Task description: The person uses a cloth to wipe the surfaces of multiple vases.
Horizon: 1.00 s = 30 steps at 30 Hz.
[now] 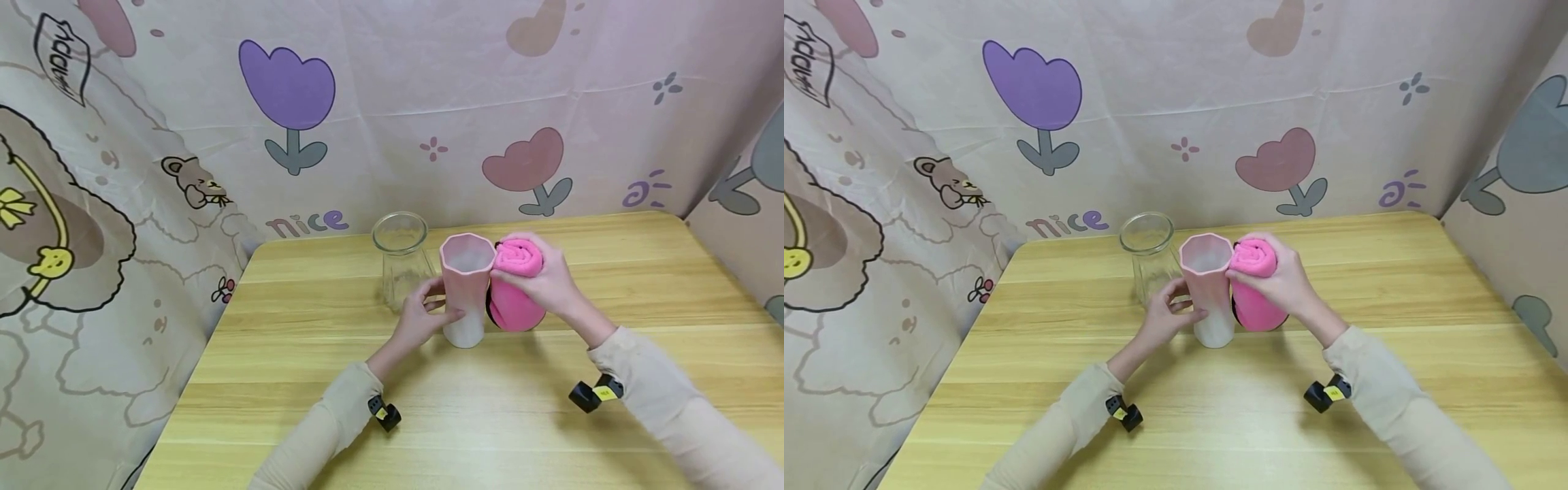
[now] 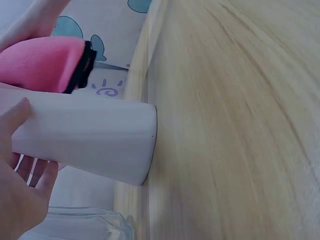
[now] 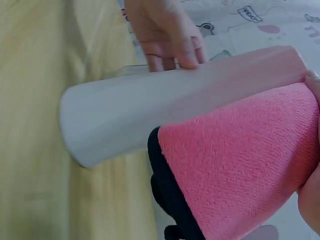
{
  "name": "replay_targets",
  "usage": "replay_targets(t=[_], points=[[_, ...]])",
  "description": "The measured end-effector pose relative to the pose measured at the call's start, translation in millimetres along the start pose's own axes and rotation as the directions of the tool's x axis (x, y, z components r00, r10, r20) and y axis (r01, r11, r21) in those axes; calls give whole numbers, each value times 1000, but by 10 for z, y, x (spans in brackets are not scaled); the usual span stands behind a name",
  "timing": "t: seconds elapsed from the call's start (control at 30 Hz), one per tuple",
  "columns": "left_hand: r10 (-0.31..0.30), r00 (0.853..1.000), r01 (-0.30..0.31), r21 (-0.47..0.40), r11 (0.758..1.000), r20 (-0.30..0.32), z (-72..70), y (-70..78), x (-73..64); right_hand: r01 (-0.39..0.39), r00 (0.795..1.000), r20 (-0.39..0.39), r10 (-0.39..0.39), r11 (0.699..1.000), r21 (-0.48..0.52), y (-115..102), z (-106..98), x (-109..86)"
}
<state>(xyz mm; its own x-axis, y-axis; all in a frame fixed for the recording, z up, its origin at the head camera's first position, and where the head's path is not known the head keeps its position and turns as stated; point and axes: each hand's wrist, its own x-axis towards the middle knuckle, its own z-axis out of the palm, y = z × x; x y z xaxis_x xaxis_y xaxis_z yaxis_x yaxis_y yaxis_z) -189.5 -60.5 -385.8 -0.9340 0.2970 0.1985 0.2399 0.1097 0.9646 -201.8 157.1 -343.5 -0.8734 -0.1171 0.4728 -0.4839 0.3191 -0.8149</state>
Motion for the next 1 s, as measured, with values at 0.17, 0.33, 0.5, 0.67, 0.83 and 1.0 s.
replay_targets(t=[0.17,0.33,0.5,0.67,0.83,1.0], points=[[-2,1000,2,3,1000,7,-4,11,6,-72,994,85,74,997,-23,115,50,-70],[-4,1000,4,1,1000,15,-10,8,10,-101,977,185,107,994,-42,263,91,-130],[-7,1000,7,2,1000,20,-8,2,8,-121,946,295,134,991,-62,424,122,-202],[-4,1000,4,5,1000,23,-6,7,2,-130,918,364,161,986,-109,525,136,-241],[-2,1000,2,5,1000,22,-8,12,-1,-59,881,449,148,977,-205,577,160,-261],[-4,1000,3,15,1000,21,-8,3,-1,17,867,481,132,956,-293,651,211,-315]])
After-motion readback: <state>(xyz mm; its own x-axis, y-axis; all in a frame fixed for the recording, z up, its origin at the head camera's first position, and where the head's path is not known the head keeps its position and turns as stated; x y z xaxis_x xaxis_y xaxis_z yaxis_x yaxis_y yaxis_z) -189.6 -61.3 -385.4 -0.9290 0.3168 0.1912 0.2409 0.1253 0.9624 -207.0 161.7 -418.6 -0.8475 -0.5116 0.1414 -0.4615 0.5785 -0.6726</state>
